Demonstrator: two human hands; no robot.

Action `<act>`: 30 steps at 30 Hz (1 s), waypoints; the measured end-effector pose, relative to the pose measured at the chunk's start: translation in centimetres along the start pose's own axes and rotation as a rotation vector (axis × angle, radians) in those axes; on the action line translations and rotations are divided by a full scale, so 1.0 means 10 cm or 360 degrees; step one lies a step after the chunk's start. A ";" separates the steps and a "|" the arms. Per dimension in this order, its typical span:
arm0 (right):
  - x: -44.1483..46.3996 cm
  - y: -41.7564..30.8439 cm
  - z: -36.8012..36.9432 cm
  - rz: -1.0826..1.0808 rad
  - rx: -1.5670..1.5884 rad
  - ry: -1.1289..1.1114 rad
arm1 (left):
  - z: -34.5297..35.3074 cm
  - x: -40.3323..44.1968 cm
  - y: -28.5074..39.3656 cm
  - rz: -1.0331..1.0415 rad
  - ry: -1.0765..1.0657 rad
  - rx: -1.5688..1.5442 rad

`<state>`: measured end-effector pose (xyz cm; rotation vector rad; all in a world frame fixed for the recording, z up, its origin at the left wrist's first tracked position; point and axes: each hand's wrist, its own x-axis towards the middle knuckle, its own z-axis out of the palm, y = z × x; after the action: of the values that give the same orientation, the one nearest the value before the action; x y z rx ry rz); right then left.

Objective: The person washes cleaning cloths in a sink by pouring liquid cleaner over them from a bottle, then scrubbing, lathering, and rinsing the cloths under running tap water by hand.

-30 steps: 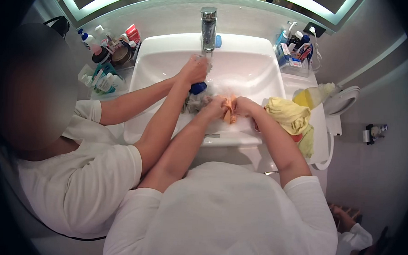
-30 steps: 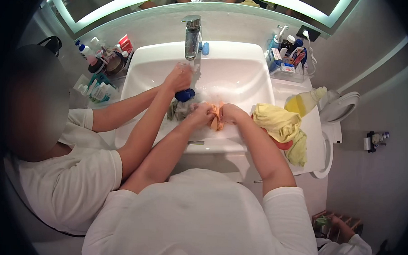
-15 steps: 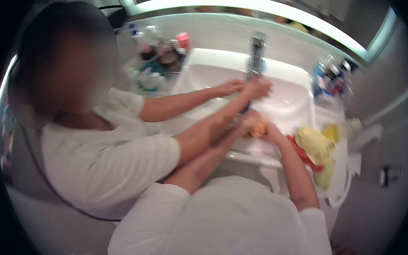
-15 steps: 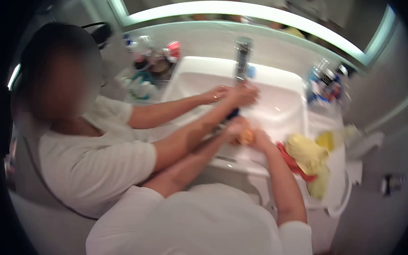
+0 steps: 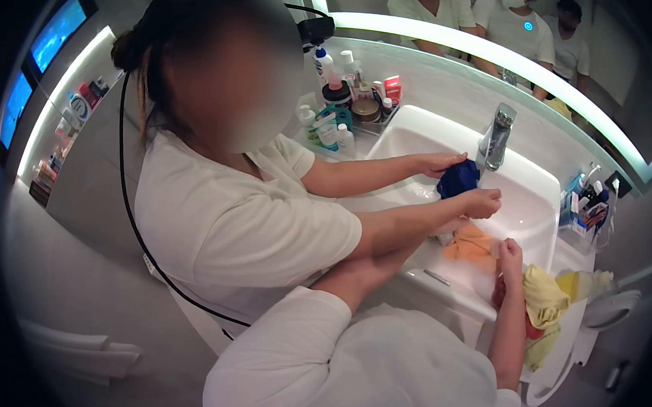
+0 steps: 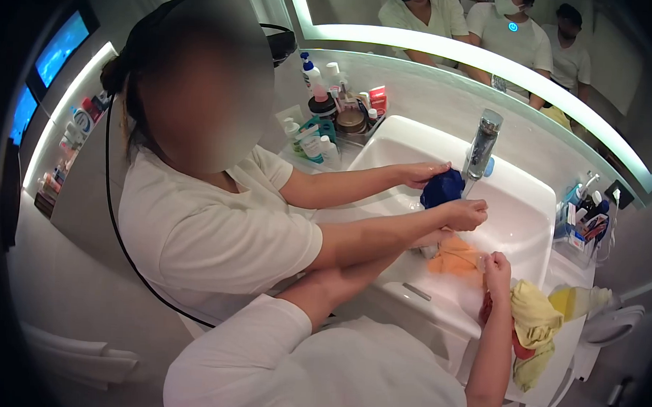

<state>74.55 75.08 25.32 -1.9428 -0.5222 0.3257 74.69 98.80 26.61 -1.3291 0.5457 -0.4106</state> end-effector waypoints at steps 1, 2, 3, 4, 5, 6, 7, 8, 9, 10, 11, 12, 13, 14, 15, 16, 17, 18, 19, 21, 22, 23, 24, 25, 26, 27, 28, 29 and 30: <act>0.02 0.01 0.00 0.0025 0.0126 -0.0003 | 0.04 0.10 0.02 -0.0064 0.0025 -0.0280; -0.01 -0.10 0.00 0.0057 0.0248 -0.0006 | 0.10 0.23 0.12 -0.0175 0.0031 -0.0385; -0.02 -0.18 0.01 0.0092 0.0367 -0.0003 | 0.23 0.31 0.44 -0.0620 -0.0129 0.0286; -0.02 -0.22 0.04 0.0115 0.0379 -0.0018 | 0.33 0.41 0.74 -0.1062 -0.0283 0.0960; -0.03 -0.24 0.06 0.0152 0.0386 -0.0017 | 0.21 0.38 0.69 -0.0748 -0.0436 0.1147; -0.04 -0.24 0.05 0.0189 0.0392 -0.0006 | 0.04 0.27 0.56 -0.0350 -0.0492 0.1431; -0.04 -0.25 0.03 0.0205 0.0409 -0.0023 | -0.13 0.14 0.42 0.0005 -0.0495 0.1758; 0.00 -0.17 0.00 0.0294 0.0483 0.0056 | -0.33 0.00 0.29 0.0331 -0.0440 0.2081; 0.06 -0.08 0.00 0.0375 0.0562 0.0126 | -0.50 -0.10 0.18 0.0599 -0.0343 0.2353; 0.11 -0.05 0.01 0.0453 0.0646 0.0187 | -0.65 -0.17 0.11 0.0833 -0.0202 0.2559; 0.15 -0.11 0.06 0.0303 0.0663 0.0247 | -0.78 -0.19 0.07 0.0991 -0.0064 0.2693; 0.11 -0.36 0.17 0.0217 0.0643 0.0258 | -0.87 -0.19 0.04 0.1080 0.0036 0.2767; 0.02 -0.74 0.30 0.0128 0.0623 0.0264 | -0.96 -0.16 0.01 0.1151 0.0130 0.2798; -0.04 -0.98 0.42 0.0041 0.0603 0.0267 | -1.03 -0.14 0.05 0.1214 0.0182 0.2878; -0.04 -0.96 0.54 -0.0266 0.0372 0.0204 | -1.03 -0.09 0.08 0.1217 0.0169 0.2901; -0.07 -0.96 0.63 -0.0423 0.0186 0.0285 | -1.02 -0.05 0.11 0.1212 0.0157 0.2920; -0.10 -0.98 0.72 -0.0578 0.0001 0.0365 | -0.96 -0.08 0.13 0.1209 0.0137 0.2925; -0.13 -0.99 0.77 -0.0729 -0.0187 0.0445 | -0.92 -0.08 0.14 0.1201 0.0114 0.2927; -0.12 -1.00 0.77 -0.0819 -0.0180 0.0488 | -0.85 -0.06 0.14 0.1189 0.0084 0.2926; 0.10 -0.61 0.64 -0.0571 -0.0383 0.0425 | -0.87 -0.06 0.15 0.1194 0.0087 0.2941; 0.18 -0.45 0.57 -0.0441 -0.0484 0.0393 | -0.95 -0.06 0.19 0.1217 0.0116 0.2951; 0.18 -0.43 0.52 -0.0340 -0.0511 0.0300 | -0.95 -0.08 0.20 0.1234 0.0124 0.2961; 0.22 -0.41 0.52 -0.0200 -0.0636 0.0295 | -1.00 -0.08 0.21 0.1275 0.0155 0.2987; 0.26 -0.37 0.53 -0.0055 -0.0764 0.0286 | -0.97 -0.09 0.23 0.1280 0.0162 0.3001; 0.30 -0.31 0.53 0.0088 -0.0893 0.0278 | -1.01 -0.11 0.26 0.1319 0.0191 0.3030; 0.30 -0.19 0.53 -0.0022 -0.0931 0.0265 | -1.06 -0.14 0.31 0.1366 0.0243 0.3069; 0.22 -0.06 0.54 -0.0130 -0.0968 0.0244 | -1.10 -0.16 0.35 0.1414 0.0300 0.3113; 0.16 0.05 0.56 -0.0245 -0.0996 0.0226 | -1.13 -0.20 0.39 0.1459 0.0348 0.3150; 0.09 0.03 0.54 -0.0401 -0.1290 -0.0085 | -1.16 -0.25 0.41 0.1476 0.0390 0.3180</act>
<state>72.97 79.71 22.78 -2.6021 -1.0373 -0.0138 65.75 91.85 21.21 0.9098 0.5436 -0.1439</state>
